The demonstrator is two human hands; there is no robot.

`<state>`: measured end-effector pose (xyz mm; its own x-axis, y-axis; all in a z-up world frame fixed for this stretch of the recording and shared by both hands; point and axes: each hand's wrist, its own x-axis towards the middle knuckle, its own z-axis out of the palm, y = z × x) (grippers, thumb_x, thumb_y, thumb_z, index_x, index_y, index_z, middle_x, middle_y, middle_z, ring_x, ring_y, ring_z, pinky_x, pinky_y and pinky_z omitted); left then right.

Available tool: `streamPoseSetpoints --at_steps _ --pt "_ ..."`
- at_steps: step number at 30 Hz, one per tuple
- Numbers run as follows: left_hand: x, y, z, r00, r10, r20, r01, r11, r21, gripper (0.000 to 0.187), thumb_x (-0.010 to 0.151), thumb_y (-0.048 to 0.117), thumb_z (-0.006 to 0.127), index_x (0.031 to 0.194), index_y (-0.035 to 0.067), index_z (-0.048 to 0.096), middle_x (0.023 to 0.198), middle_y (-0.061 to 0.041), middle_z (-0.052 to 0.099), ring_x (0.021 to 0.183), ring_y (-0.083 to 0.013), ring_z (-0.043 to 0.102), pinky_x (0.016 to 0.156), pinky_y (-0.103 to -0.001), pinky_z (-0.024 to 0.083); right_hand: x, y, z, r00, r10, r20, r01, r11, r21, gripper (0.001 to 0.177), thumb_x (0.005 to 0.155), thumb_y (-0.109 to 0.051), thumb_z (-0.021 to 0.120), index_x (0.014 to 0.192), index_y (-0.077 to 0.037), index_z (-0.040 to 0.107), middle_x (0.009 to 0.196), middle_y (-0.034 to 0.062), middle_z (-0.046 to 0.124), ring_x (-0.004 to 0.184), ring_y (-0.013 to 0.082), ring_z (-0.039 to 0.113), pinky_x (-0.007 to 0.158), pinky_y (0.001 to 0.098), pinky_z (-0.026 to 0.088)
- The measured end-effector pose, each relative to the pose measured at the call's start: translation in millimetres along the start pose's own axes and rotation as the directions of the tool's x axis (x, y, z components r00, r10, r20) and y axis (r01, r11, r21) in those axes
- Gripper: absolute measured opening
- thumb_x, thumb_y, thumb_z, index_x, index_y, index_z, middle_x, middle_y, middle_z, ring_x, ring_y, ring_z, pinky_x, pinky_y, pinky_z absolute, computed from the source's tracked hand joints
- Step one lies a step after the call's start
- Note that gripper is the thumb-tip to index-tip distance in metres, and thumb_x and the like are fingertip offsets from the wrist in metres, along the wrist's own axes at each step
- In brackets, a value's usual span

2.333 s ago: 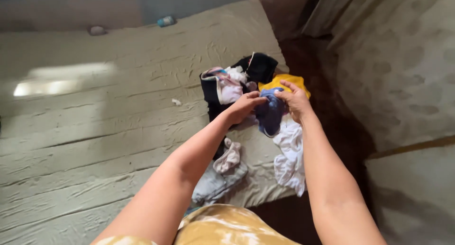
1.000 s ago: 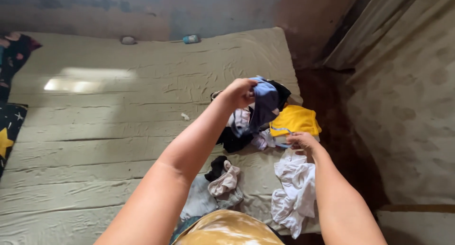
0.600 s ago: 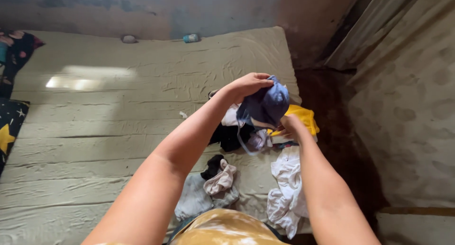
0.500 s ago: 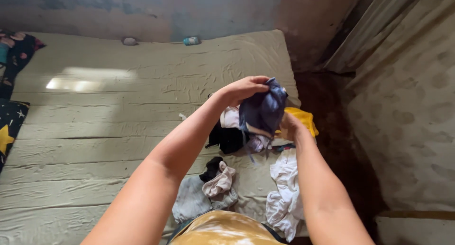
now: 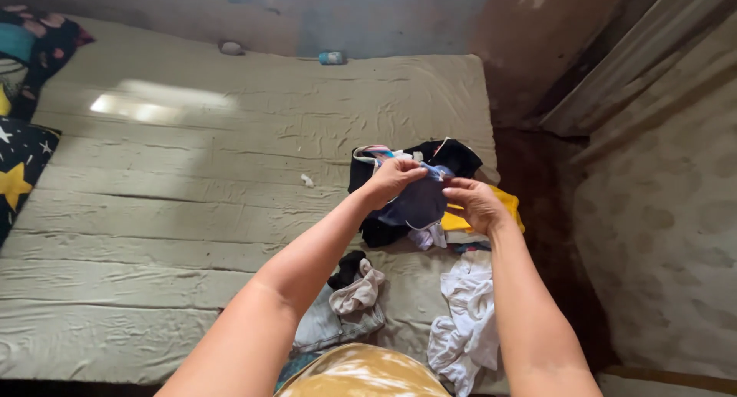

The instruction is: Organize and fold various articles of clothing from boxes onto a bed.

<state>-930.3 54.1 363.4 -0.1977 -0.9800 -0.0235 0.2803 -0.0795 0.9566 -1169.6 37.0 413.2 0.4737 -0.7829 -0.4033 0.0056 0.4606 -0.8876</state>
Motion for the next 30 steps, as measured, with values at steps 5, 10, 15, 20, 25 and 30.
streamPoseSetpoints --at_steps 5,10,15,20,25,30 --pt "-6.0 11.8 -2.9 0.998 0.018 -0.056 -0.015 0.998 0.06 0.023 0.093 0.021 0.075 0.106 0.001 0.075 0.093 -0.001 0.074 0.082 -0.0078 0.065 0.071 -0.025 0.052 4.5 0.0 17.3 0.987 -0.064 -0.151 0.039 0.986 -0.16 0.023 0.088 -0.017 0.08 0.11 -0.012 0.076 0.097 -0.0006 0.075 0.084 0.0106 0.067 0.071 0.0312 0.051" --pt "-24.7 34.0 -7.3 0.984 0.126 -0.128 -0.092 0.965 0.247 0.05 0.076 0.027 0.09 0.112 0.002 0.065 0.101 -0.012 0.068 0.088 -0.0169 0.064 0.072 -0.029 0.053 9.3 -15.5 30.5 0.973 -0.203 -0.106 0.2 0.979 -0.045 0.018 0.091 -0.011 0.077 0.108 -0.007 0.076 0.094 0.0043 0.076 0.078 0.0121 0.071 0.067 0.0292 0.057" --pt "-12.1 9.5 -25.8 0.873 0.488 0.004 -0.38 0.674 0.633 0.053 0.08 0.029 0.099 0.116 0.0 0.073 0.138 -0.023 0.054 0.129 -0.0297 0.049 0.103 -0.039 0.043 3.6 -36.1 43.5 0.968 -0.242 -0.067 0.248 0.965 0.088 0.014 0.093 -0.007 0.072 0.106 -0.003 0.074 0.092 0.0056 0.077 0.078 0.0152 0.073 0.072 0.0312 0.062" --pt "-20.6 32.8 2.6 0.972 0.233 0.042 -0.236 0.94 0.248 0.058 0.079 0.03 0.09 0.125 0.003 0.067 0.126 -0.016 0.066 0.114 -0.0211 0.062 0.096 -0.034 0.052 5.7 -52.4 46.3 0.936 -0.326 -0.13 0.331 0.944 0.014 0.013 0.094 -0.008 0.074 0.106 -0.003 0.074 0.088 0.0048 0.075 0.071 0.0121 0.07 0.062 0.0272 0.057" --pt "8.4 3.4 3.1 0.981 0.081 0.179 -0.063 0.992 -0.105 0.046 0.092 0.029 0.08 0.122 -0.005 0.073 0.111 -0.009 0.075 0.098 -0.0163 0.069 0.091 -0.033 0.056 -5.0 -65.1 47.1 0.898 -0.399 -0.182 0.391 0.917 -0.08 0.013 0.096 -0.01 0.074 0.107 -0.003 0.074 0.088 0.0027 0.075 0.069 0.008 0.068 0.059 0.0222 0.055" --pt "-12.1 51.5 2.7 0.952 -0.242 0.189 0.29 0.909 -0.3 0.04 0.098 0.036 0.066 0.118 0.001 0.068 0.113 -0.012 0.074 0.099 -0.0231 0.073 0.092 -0.039 0.059 -15.4 -61.3 25.8 0.973 -0.193 -0.129 0.184 0.98 -0.076 0.015 0.098 -0.026 0.071 0.104 -0.012 0.07 0.087 -0.0011 0.073 0.071 0.0087 0.069 0.06 0.0243 0.053"
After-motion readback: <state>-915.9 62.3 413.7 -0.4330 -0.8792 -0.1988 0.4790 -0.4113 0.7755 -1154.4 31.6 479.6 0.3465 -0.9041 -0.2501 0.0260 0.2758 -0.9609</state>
